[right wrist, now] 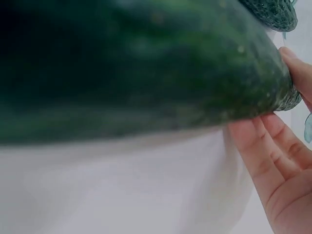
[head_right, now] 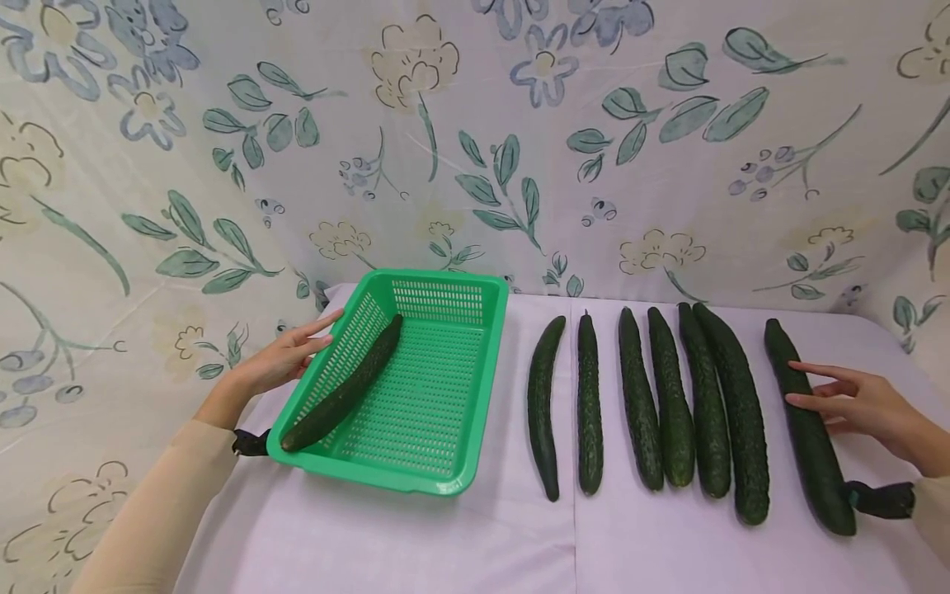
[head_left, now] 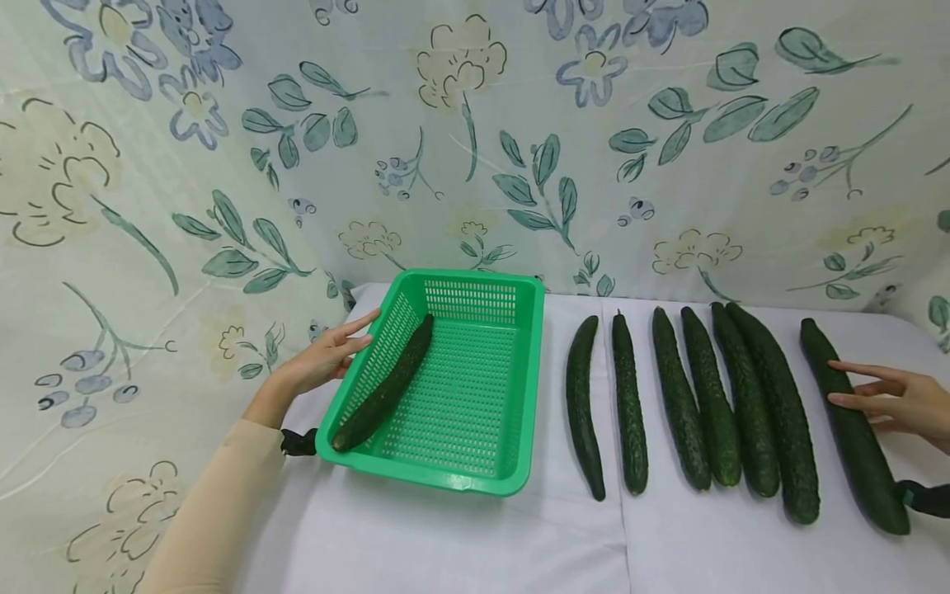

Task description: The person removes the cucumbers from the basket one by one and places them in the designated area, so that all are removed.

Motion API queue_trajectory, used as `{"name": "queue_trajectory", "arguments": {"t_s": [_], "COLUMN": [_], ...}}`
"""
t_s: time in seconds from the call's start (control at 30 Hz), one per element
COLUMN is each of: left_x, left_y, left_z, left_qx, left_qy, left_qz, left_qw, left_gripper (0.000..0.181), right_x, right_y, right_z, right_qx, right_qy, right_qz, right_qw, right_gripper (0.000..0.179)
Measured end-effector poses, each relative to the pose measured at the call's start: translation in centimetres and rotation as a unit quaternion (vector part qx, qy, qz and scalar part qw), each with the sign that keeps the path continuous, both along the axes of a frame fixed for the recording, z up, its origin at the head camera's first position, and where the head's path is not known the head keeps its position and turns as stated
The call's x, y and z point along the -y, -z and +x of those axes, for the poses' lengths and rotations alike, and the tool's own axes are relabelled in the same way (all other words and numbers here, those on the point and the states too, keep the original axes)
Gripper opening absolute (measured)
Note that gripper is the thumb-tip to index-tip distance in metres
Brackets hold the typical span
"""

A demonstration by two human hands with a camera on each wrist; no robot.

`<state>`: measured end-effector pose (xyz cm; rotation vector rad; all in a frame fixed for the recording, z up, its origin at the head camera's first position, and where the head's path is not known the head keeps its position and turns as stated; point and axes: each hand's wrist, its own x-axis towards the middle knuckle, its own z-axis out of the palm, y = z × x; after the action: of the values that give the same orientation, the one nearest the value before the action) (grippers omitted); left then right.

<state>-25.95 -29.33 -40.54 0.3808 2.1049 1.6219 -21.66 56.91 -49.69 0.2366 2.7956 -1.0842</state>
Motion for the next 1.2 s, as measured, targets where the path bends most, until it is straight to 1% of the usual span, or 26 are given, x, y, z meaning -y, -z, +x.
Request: {"name": "queue_trajectory", "arguments": {"t_s": [0.1, 0.27, 0.33, 0.47, 0.73, 0.97, 1.1, 1.2], "left_x": [0.1, 0.2, 0.2, 0.2, 0.1, 0.1, 0.1, 0.1], "left_y": [0.0, 0.0, 0.0, 0.0, 0.1, 0.1, 0.1, 0.1], "left_z": [0.0, 0.1, 0.1, 0.1, 0.0, 0.0, 0.0, 0.0], "left_qx": [0.000, 0.004, 0.006, 0.006, 0.004, 0.003, 0.003, 0.003], "left_qy": [0.000, 0.002, 0.001, 0.003, 0.004, 0.002, 0.002, 0.001], "left_qz": [0.001, 0.008, 0.010, 0.010, 0.009, 0.008, 0.008, 0.005], "left_qw": [1.0000, 1.0000, 0.9999, 0.9999, 0.9999, 1.0000, 1.0000, 1.0000], "left_gripper": [0.059, 0.059, 0.059, 0.059, 0.058, 0.058, 0.058, 0.059], "right_x": [-0.2, 0.2, 0.2, 0.5, 1.8, 2.8, 3.3, 3.7], "right_y": [0.0, -0.6, -0.9, -1.1, -2.2, -3.6, -4.3, -5.1], "right_z": [-0.2, -0.2, -0.2, -0.2, 0.5, 1.1, 1.3, 1.3], "right_qx": [0.008, 0.027, 0.040, 0.042, 0.024, 0.013, -0.012, -0.028], "right_qy": [-0.008, -0.032, -0.042, -0.044, -0.047, -0.030, -0.014, -0.015], "right_qz": [0.003, 0.006, 0.000, -0.003, -0.003, 0.002, -0.002, -0.006], "right_qw": [0.9999, 0.9991, 0.9983, 0.9981, 0.9986, 0.9995, 0.9998, 0.9995], "right_gripper": [0.094, 0.095, 0.095, 0.095, 0.092, 0.091, 0.087, 0.084]}}
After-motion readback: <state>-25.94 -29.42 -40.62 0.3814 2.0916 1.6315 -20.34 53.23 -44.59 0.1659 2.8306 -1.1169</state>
